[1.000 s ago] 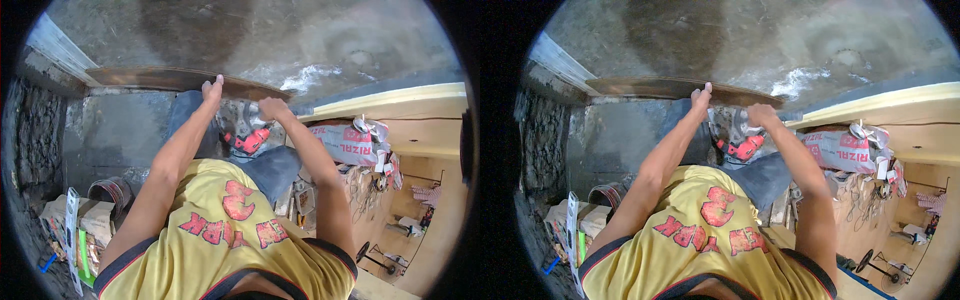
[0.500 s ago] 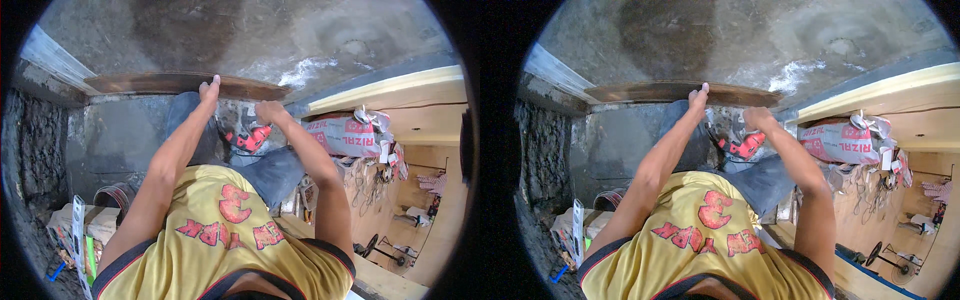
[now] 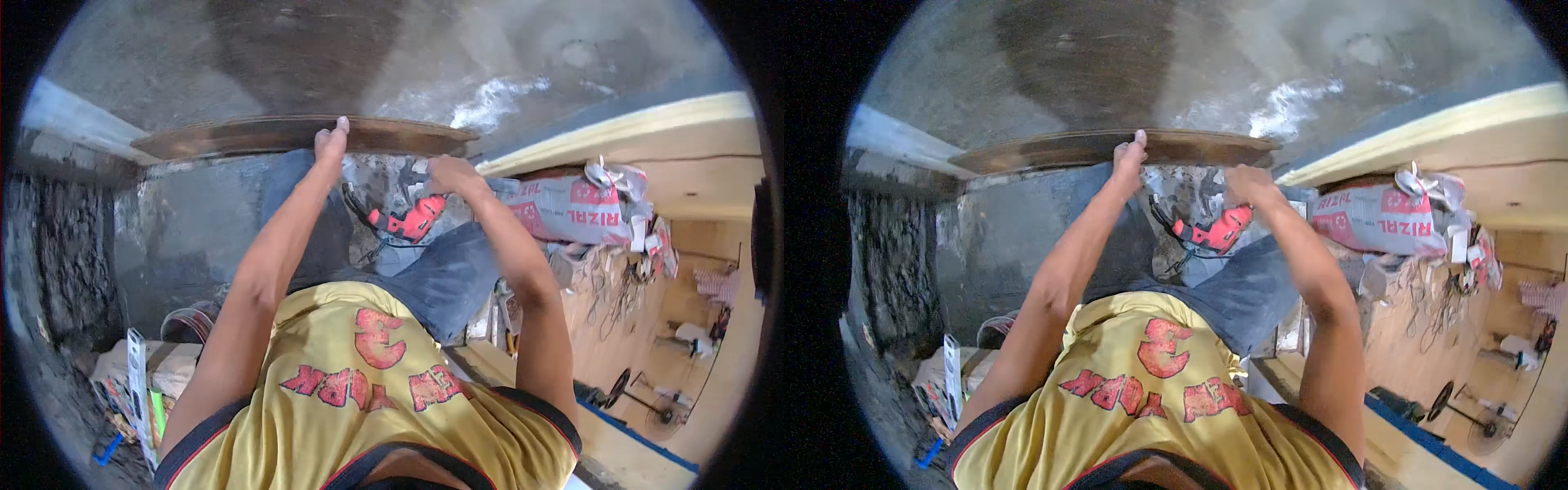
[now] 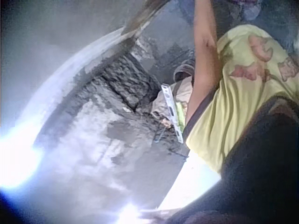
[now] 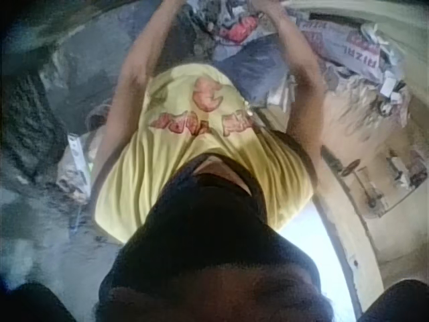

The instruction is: The person holds a wooden plank against a concrete wall, drills holes into the plank and wall using a power drill, checks the alignment with a spirit level, and retrieves screws from a container.

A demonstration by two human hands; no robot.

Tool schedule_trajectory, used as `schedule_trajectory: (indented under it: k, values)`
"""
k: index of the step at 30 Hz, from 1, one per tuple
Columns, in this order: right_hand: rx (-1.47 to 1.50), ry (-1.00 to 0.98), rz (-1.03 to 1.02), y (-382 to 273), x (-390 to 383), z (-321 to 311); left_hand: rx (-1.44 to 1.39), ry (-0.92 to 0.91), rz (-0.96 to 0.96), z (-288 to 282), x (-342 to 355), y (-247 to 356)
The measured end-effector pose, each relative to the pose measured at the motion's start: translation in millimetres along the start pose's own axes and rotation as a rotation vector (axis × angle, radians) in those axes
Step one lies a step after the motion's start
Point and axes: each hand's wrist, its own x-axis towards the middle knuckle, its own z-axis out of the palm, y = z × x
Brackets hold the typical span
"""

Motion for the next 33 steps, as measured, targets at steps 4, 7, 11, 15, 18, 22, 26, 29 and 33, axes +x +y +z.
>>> schedule_trajectory:
  k: [4, 7, 11, 15, 18, 22, 26, 29, 33]
  values:
    - [0.494, -0.251, 0.049, 75, -79, 6, -0.012, -0.224, -0.135, -8, -11, 19]
    - [1.219, 0.055, 0.241, 99, -187, 14, -0.218, -0.311, -0.158, -40, -9, 33]
    - [1.672, 0.57, 0.658, 112, -278, 121, -0.14, -0.184, -0.129, -18, -22, 29]
    - [0.971, 0.77, 1.281, 123, -294, 326, -0.047, -0.248, -0.127, -4, -15, 21]
    - [0.963, 0.645, 1.455, 117, -249, 350, 0.02, -0.252, -0.162, -39, -6, 29]
    - [0.924, 0.656, 1.276, 154, -254, 373, -0.013, -0.197, -0.205, -6, -27, 27]
    - [1.003, 0.574, 1.321, 174, -238, 368, 0.04, -0.138, -0.217, -8, -31, 27]
    - [1.096, 0.695, 1.048, 145, -229, 272, 0.084, -0.073, -0.179, -38, -28, 38]
    - [1.29, 0.315, 0.521, 118, -239, 112, -0.007, -0.163, -0.26, -43, -18, 40]
